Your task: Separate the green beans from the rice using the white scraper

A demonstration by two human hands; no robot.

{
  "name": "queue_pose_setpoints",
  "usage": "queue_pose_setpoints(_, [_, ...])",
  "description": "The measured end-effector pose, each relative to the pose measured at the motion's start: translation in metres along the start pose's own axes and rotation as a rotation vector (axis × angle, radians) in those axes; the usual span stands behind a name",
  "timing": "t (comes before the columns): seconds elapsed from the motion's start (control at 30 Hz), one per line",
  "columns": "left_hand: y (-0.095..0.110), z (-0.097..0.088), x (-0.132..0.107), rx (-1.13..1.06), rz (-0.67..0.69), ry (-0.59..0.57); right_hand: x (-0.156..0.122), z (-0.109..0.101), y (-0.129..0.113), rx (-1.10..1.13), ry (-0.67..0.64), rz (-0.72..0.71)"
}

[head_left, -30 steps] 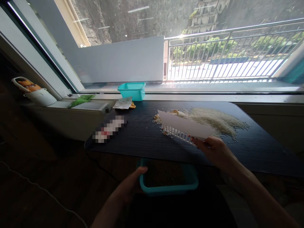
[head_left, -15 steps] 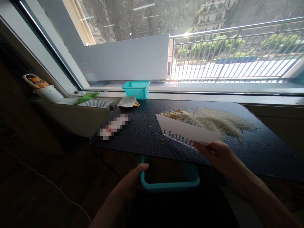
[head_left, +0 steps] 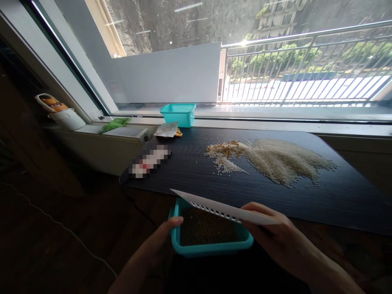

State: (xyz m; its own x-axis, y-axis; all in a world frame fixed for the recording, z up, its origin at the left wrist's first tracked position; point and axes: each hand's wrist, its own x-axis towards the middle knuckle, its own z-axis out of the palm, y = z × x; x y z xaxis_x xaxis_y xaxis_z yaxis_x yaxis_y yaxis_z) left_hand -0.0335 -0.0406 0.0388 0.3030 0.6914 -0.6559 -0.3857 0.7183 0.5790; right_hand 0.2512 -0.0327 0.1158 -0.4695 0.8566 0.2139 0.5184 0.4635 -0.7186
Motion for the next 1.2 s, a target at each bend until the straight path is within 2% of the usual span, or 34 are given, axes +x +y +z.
queue_pose_setpoints(0.07, [-0.001, -0.003, -0.003, -0.008, -0.001, 0.007, -0.004, -0.004, 0.001, -0.018, 0.108, 0.019])
queue_pose_setpoints(0.2, [-0.005, -0.006, 0.000, 0.018, 0.003, -0.034, 0.003, -0.009, 0.020, -0.088, 0.522, 0.177])
queue_pose_setpoints(0.3, [-0.011, -0.003, 0.009, 0.026, -0.007, -0.073, 0.015, -0.003, 0.033, -0.044, 0.639, 0.295])
queue_pose_setpoints(0.4, [-0.015, 0.002, 0.018, 0.036, -0.028, -0.067, 0.023, 0.009, 0.041, -0.042, 0.651, 0.333])
queue_pose_setpoints(0.53, [-0.015, 0.009, 0.022, 0.074, -0.054, -0.019, 0.023, 0.013, 0.051, -0.205, 0.704, 0.356])
queue_pose_setpoints(0.7, [-0.014, 0.012, 0.025, 0.110, -0.055, 0.016, 0.009, -0.013, 0.066, -0.418, 0.806, 0.433])
queue_pose_setpoints(0.83, [-0.016, 0.011, 0.028, 0.146, -0.020, 0.027, 0.004, -0.032, 0.067, -0.315, 0.852, 0.472])
queue_pose_setpoints(1.0, [-0.015, 0.011, 0.029, 0.147, -0.025, 0.016, 0.022, -0.028, 0.057, -0.069, 0.746, 0.440])
queue_pose_setpoints(1.2, [-0.013, 0.011, 0.027, 0.099, -0.021, -0.027, 0.044, -0.021, 0.059, -0.077, 0.617, 0.368])
